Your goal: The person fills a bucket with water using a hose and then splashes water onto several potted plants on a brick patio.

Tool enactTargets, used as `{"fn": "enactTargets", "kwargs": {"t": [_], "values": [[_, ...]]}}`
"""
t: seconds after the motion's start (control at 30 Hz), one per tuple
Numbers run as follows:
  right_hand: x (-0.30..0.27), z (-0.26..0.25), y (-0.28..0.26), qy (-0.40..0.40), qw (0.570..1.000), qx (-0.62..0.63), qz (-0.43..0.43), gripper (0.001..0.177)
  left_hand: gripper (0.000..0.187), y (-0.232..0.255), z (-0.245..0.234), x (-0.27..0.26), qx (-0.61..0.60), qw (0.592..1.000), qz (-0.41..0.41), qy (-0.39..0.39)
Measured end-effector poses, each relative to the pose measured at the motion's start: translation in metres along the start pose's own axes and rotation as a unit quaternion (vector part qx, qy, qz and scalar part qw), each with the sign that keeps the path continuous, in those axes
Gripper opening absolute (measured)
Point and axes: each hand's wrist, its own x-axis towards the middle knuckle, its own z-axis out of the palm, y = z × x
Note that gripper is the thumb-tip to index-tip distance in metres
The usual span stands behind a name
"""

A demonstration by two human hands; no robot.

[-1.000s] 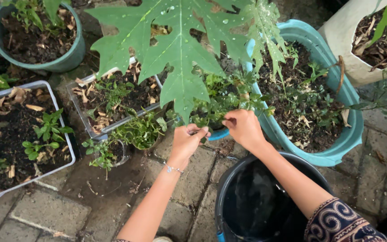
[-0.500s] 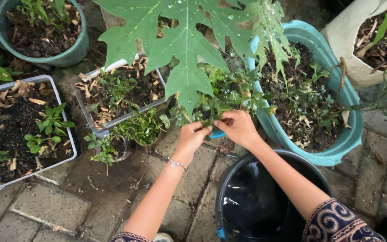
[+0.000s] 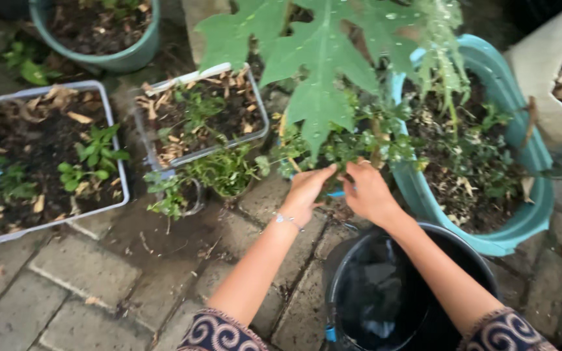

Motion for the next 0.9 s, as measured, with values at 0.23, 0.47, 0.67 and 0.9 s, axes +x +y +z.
{"fn": "enactTargets", "kwargs": {"t": [0.23, 0.47, 0.67, 0.9], "values": [[0.002, -0.012, -0.013, -0.010, 1.000, -0.010, 0.023, 0.021, 0.020, -0.022, 0.002, 0.033, -0.068, 0.998, -0.015, -0.007], [0.003, -0.022, -0.017, 0.009, 0.998, -0.049, 0.029, 0.026, 0.031, -0.024, -0.002, 0.038, 0.015, 1.000, 0.014, -0.007], [0.001, -0.033, -0.010, 0.031, 0.996, 0.024, 0.082, 0.008, 0.047, -0.025, -0.033, -0.003, 0.004, 0.999, 0.014, -0.036], [0.009, -0.018, 0.027, 0.039, 0.980, 0.044, 0.189, 0.026, 0.053, -0.053, -0.089, -0.027, -0.024, 0.998, -0.020, -0.045]]}}
